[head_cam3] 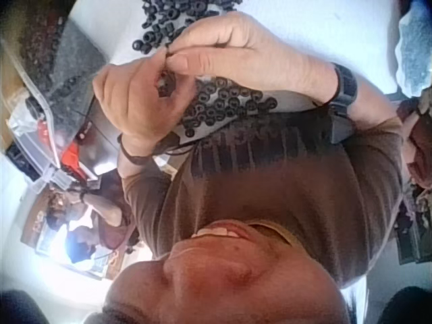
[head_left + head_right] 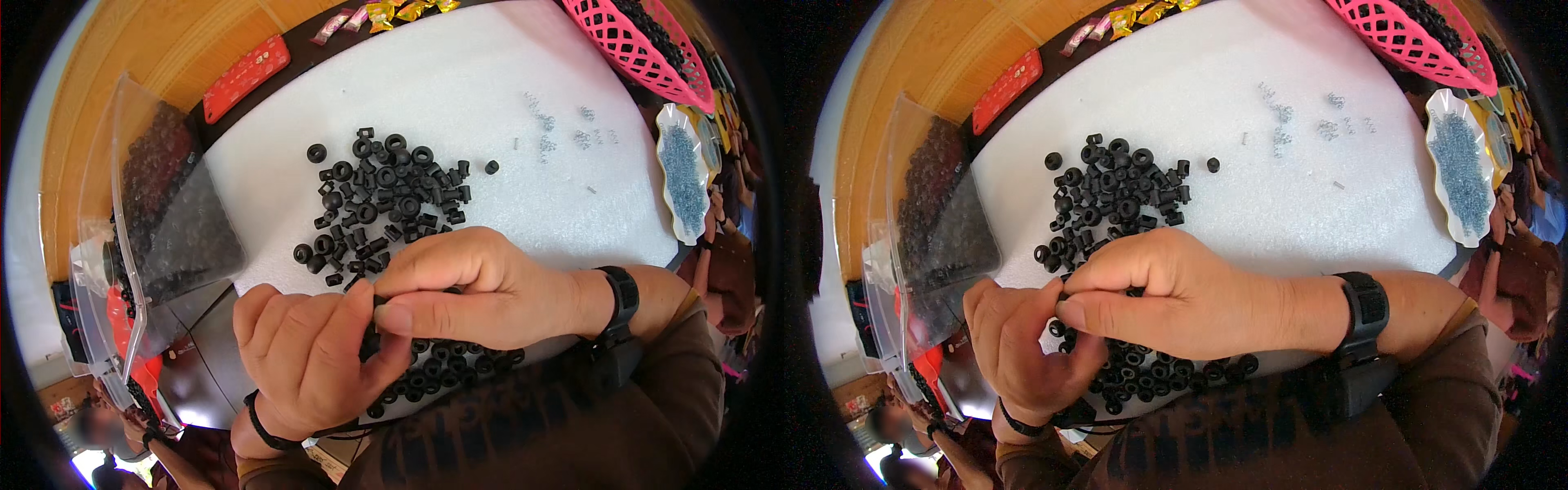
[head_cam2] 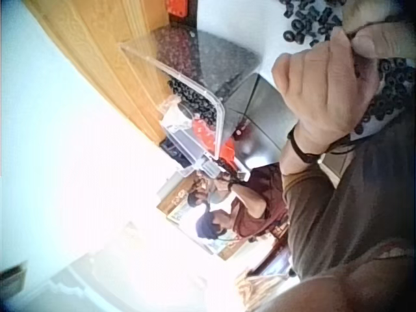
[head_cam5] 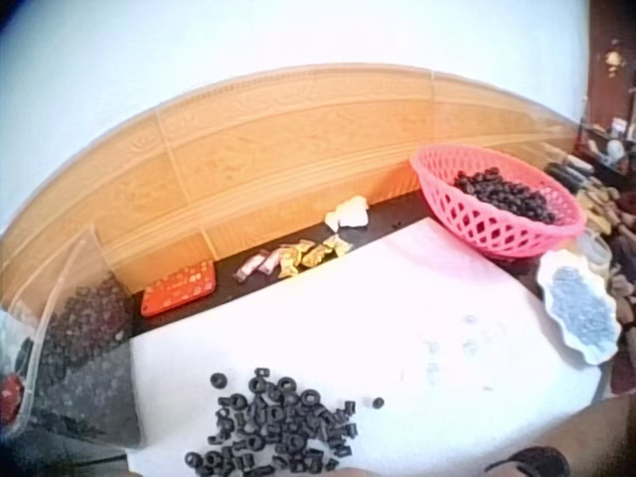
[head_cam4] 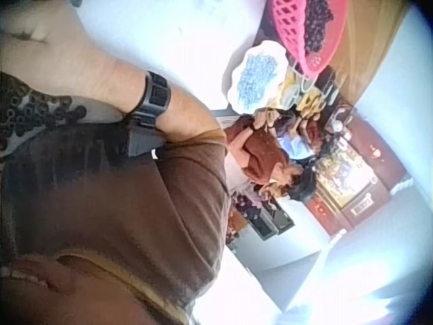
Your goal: Assembling small black rubber gaskets into black plastic circular housings.
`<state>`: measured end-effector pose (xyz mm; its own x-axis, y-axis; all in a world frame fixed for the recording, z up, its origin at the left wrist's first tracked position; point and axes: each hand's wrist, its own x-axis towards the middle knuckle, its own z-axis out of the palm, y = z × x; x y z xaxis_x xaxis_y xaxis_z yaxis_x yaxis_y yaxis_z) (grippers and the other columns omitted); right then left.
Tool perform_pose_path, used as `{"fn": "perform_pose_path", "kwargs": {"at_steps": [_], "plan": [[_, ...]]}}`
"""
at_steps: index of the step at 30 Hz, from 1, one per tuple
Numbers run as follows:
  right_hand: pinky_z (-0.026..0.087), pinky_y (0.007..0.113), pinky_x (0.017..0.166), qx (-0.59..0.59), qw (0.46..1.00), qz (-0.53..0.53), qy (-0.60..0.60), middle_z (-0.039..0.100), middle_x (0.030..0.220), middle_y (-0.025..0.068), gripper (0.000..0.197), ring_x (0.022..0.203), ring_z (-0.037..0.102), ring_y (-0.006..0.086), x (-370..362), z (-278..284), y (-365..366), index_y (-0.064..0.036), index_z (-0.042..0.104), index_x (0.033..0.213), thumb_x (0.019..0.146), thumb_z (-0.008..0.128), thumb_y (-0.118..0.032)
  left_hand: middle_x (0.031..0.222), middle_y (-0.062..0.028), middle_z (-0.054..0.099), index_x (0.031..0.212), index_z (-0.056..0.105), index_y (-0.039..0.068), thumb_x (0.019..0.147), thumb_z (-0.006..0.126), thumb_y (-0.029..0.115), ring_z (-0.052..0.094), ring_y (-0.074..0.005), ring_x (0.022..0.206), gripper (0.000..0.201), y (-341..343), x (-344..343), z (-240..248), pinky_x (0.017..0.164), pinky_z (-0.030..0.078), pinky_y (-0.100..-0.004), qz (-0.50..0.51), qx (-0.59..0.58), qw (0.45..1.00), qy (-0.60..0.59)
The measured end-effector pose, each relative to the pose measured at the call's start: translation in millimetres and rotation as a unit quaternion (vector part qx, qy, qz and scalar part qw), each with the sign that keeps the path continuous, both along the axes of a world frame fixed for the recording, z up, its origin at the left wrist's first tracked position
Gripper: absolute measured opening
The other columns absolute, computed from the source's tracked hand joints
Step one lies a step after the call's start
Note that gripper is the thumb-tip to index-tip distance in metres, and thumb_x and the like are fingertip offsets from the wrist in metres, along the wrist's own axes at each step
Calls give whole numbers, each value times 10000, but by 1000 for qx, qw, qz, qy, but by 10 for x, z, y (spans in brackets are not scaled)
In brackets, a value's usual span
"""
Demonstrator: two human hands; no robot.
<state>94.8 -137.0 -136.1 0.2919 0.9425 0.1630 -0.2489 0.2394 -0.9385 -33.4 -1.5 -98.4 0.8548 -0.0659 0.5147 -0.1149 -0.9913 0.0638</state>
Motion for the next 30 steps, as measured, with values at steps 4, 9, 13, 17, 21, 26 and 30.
{"fn": "perform_pose_path", "kwargs": {"at_steps": [4,9,13,17,21,26,30], "plan": [[441,223,589,-47,993,47,101,604,748,1,244,687,519,48,9,22,-18,28,639,907,948,544,-193,776,-20,570,1003,622,7,724,720,227,504,-155,595,369,-8,38,72,613,359,-318,6,-36,998,48],[439,203,633,-58,979,73,183,606,785,-18,299,738,502,25,-25,54,-11,26,633,918,969,511,-242,765,-28,572,1045,617,-12,717,722,206,507,-161,593,408,42,27,8,599,354,-319,-20,-34,999,32],[443,200,658,-87,976,92,179,613,801,-6,329,753,511,32,10,97,-22,30,622,946,979,488,-268,744,-39,566,1046,613,-22,714,713,185,503,-170,580,404,53,18,9,586,355,-323,-25,-17,999,14],[436,200,646,-82,979,103,154,608,795,6,340,740,504,39,6,98,-19,30,613,939,986,469,-275,737,-43,559,1044,610,-26,724,699,178,498,-173,572,390,69,23,8,585,359,-325,-13,-20,999,21],[406,226,563,-82,986,101,106,572,746,-11,321,658,455,42,24,64,-19,15,608,899,986,470,-261,755,-64,563,1030,613,-20,711,695,162,516,-204,612,376,34,-7,35,624,384,-361,1,-19,999,32],[387,247,527,-61,993,68,70,526,671,-5,304,609,433,57,-13,32,-24,5,592,839,975,491,-248,793,-84,571,1054,603,-20,707,710,173,533,-236,648,411,-1,-42,29,669,408,-396,13,16,1000,24],[398,295,520,-13,1000,-13,-21,509,625,79,278,564,492,155,-38,8,-2,5,563,764,935,544,-214,817,-86,574,1070,595,-28,739,698,187,537,-234,650,408,22,-46,30,665,413,-405,0,27,999,36]]}}
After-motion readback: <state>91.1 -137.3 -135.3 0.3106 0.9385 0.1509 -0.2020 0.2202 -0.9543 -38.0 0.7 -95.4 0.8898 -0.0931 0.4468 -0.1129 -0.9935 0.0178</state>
